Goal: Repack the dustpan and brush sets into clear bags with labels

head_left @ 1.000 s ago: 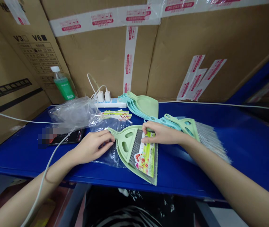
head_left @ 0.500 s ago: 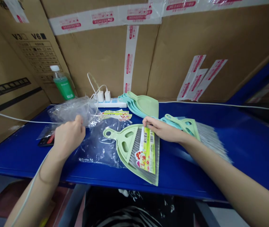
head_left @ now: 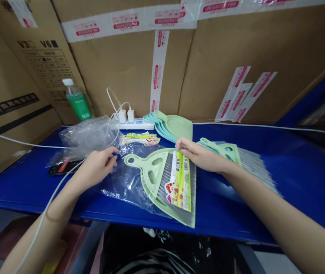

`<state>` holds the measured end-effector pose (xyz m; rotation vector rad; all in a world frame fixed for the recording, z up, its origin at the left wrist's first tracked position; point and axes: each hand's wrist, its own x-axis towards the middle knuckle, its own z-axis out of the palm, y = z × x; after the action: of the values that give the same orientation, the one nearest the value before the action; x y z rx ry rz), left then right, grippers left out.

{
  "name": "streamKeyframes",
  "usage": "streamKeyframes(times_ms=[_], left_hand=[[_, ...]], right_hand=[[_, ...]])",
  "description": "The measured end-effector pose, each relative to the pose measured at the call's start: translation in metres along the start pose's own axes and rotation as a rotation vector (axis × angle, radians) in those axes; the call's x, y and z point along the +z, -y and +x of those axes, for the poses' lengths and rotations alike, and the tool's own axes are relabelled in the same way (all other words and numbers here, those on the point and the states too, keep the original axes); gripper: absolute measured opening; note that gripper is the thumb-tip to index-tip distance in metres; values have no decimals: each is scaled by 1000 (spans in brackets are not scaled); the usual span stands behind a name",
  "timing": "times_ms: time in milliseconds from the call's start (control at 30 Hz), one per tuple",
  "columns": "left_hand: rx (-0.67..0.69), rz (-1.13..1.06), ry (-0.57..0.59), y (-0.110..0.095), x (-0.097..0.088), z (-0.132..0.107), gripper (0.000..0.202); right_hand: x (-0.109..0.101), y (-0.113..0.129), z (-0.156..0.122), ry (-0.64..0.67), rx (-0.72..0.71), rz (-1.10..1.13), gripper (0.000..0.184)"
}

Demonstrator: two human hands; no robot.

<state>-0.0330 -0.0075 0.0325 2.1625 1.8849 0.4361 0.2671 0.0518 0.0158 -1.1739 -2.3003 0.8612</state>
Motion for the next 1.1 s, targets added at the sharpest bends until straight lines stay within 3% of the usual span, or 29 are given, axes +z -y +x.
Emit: streamKeyframes(times_ms=[200,467,767,1100], left_hand=[[44,-213,72,-5,6,0,25],[53,-195,131,0,10,2,19],[73,33,59,-3,5,2,19],[-45,365,-21,-6,0,3,24]], right_hand=[[6,5,-2,2,-6,5,11],[11,0,1,41,0,86,6],[10,6,3,108,173,212,11],[14,9,6,119,314,400,3]])
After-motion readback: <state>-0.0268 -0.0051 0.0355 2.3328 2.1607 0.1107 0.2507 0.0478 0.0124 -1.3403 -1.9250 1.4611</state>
